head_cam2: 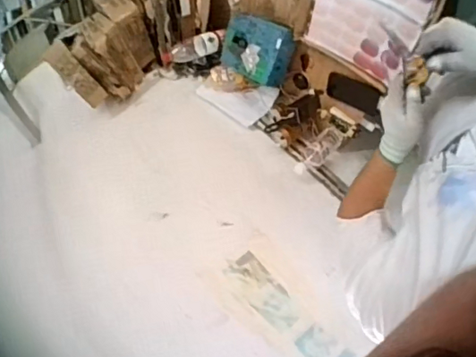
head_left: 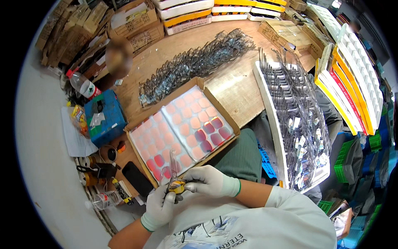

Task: The person assembles sunglasses by inserting lenses into frames using a yellow-handled tool. They repeatedly pick up frames, insert lenses, and place the completed units into a white tray. The person also moves a stack of trays aside to access the workspace.

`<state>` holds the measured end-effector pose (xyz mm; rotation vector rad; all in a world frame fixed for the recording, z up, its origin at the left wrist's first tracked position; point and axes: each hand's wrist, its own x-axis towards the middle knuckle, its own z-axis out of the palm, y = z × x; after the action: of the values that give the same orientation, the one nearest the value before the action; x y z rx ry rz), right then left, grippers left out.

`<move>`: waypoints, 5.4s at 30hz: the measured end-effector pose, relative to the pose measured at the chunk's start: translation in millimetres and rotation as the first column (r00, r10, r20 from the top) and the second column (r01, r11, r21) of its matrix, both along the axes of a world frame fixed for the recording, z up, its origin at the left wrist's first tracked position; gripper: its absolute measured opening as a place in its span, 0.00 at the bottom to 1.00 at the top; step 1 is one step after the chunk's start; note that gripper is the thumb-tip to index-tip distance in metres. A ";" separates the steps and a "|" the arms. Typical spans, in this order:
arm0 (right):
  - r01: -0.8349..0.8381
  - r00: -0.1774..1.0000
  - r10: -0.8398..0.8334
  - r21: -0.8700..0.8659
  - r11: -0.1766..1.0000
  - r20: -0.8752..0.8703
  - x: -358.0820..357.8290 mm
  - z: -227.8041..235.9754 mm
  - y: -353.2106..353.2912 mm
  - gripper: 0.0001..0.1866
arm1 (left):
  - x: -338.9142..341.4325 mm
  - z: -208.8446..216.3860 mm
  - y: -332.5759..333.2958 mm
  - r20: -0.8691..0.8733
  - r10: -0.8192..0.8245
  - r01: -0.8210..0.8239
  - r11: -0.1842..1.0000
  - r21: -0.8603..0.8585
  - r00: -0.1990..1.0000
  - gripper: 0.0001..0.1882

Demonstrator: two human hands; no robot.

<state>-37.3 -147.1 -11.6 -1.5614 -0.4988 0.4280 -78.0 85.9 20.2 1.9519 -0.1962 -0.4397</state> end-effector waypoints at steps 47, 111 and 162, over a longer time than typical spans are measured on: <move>0.405 0.887 -0.334 -0.190 0.894 0.319 6.7 17.7 -150.2 0.35 | 189.7 -180.9 -128.0 0.196 -0.304 0.047 0.640 0.767 0.932 0.25; 0.063 0.997 -0.057 -0.142 0.988 0.045 -14.8 41.8 -63.3 0.15 | 35.6 20.8 -71.9 0.439 0.017 0.025 0.996 -0.090 0.898 0.11; 0.319 0.709 -0.132 -0.148 0.936 0.693 92.6 0.4 -112.3 0.19 | 155.6 -14.9 -74.7 0.374 -0.282 0.340 0.935 -0.097 0.883 0.15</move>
<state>55.3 -259.4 -11.2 -2.0022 -0.8159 -0.3176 77.5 11.2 5.3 1.8302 -0.7678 -0.2625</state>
